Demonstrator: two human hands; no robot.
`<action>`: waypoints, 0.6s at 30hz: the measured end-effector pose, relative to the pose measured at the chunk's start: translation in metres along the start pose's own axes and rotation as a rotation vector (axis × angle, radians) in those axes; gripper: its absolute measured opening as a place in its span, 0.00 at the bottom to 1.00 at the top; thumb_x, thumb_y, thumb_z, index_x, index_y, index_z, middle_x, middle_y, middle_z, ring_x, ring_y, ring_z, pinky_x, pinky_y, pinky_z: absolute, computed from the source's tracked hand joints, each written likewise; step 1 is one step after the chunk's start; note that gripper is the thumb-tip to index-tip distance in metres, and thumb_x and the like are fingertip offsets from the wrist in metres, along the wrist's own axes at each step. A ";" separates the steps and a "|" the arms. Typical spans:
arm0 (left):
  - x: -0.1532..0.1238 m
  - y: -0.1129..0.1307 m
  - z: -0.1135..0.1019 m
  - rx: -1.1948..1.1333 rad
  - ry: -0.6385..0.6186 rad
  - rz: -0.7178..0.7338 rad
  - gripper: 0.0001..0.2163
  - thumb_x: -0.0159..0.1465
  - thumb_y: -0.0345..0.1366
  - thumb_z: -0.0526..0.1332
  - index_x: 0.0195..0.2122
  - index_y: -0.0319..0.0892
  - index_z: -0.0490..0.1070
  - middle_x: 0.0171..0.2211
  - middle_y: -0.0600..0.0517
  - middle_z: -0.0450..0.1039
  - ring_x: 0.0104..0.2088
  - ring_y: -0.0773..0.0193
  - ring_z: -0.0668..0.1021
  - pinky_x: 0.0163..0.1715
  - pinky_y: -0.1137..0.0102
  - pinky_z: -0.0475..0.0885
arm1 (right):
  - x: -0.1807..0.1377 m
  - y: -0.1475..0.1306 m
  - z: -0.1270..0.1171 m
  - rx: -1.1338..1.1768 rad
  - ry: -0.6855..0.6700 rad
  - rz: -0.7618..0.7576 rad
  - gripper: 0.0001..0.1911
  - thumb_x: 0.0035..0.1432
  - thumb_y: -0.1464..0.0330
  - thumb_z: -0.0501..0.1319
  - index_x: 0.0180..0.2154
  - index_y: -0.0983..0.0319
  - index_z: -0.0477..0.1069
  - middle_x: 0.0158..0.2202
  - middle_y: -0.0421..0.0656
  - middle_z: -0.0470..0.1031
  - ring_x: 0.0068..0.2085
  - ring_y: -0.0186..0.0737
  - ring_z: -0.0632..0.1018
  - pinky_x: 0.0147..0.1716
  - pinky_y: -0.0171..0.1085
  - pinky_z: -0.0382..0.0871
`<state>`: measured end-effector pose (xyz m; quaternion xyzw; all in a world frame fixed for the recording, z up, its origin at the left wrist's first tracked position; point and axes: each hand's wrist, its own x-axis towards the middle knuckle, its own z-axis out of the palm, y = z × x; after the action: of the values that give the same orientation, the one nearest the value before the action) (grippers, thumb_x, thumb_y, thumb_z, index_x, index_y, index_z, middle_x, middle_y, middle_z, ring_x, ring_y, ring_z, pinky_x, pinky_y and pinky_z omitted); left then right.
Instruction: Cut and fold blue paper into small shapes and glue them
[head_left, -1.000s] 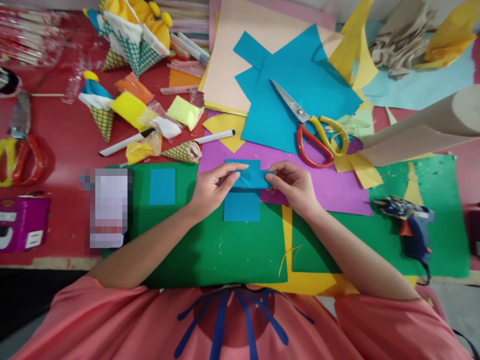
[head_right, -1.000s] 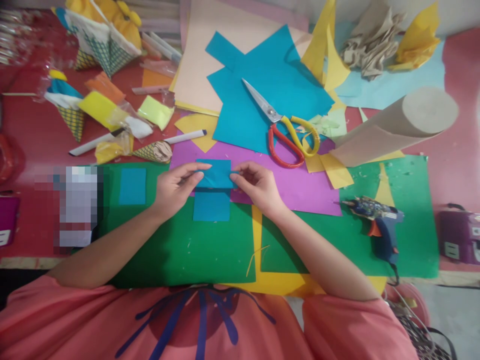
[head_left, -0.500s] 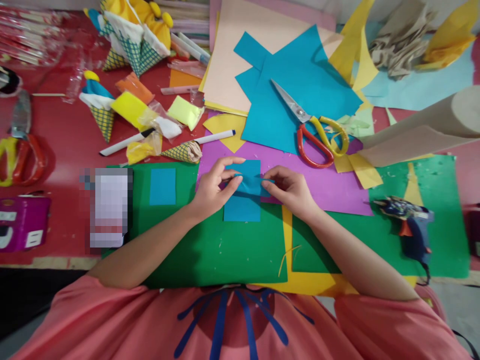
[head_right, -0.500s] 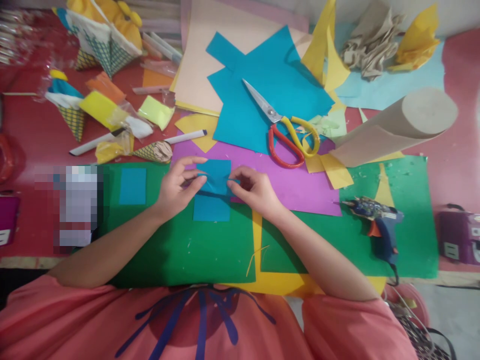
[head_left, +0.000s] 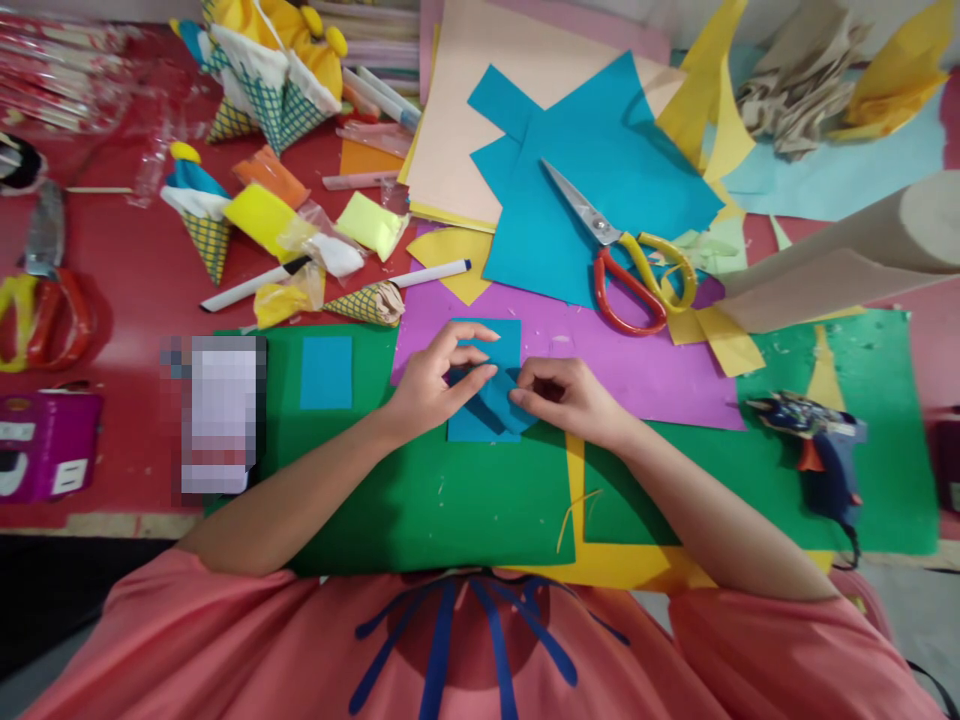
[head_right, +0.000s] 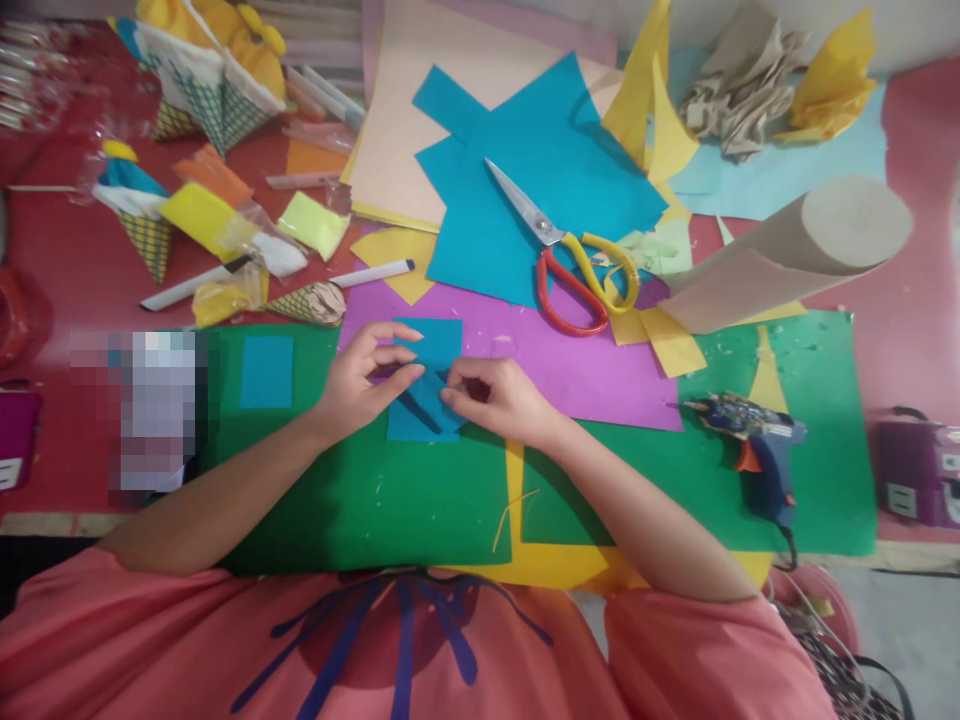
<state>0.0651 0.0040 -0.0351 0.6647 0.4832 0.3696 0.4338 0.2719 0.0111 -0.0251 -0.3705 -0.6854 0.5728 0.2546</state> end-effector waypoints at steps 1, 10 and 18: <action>0.001 0.001 0.000 -0.034 0.011 -0.013 0.15 0.61 0.40 0.63 0.47 0.43 0.66 0.29 0.55 0.74 0.26 0.73 0.76 0.26 0.79 0.69 | 0.000 0.000 0.001 0.050 0.007 0.015 0.12 0.58 0.67 0.60 0.24 0.62 0.63 0.20 0.34 0.60 0.21 0.26 0.60 0.20 0.30 0.53; 0.005 0.004 0.005 -0.384 -0.108 -0.132 0.27 0.58 0.40 0.66 0.55 0.47 0.56 0.26 0.58 0.71 0.27 0.68 0.78 0.27 0.75 0.72 | 0.000 0.002 0.009 0.296 0.222 0.039 0.13 0.57 0.64 0.62 0.25 0.62 0.64 0.20 0.34 0.61 0.21 0.26 0.63 0.20 0.31 0.54; 0.004 0.003 0.008 -0.339 -0.029 -0.106 0.26 0.58 0.38 0.66 0.54 0.47 0.56 0.26 0.58 0.70 0.27 0.70 0.76 0.26 0.76 0.71 | -0.001 -0.001 0.013 0.219 0.162 0.097 0.15 0.56 0.60 0.63 0.25 0.62 0.64 0.20 0.34 0.62 0.21 0.26 0.61 0.21 0.31 0.55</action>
<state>0.0743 0.0054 -0.0348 0.5606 0.4421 0.4128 0.5655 0.2623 0.0019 -0.0268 -0.4182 -0.5773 0.6241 0.3198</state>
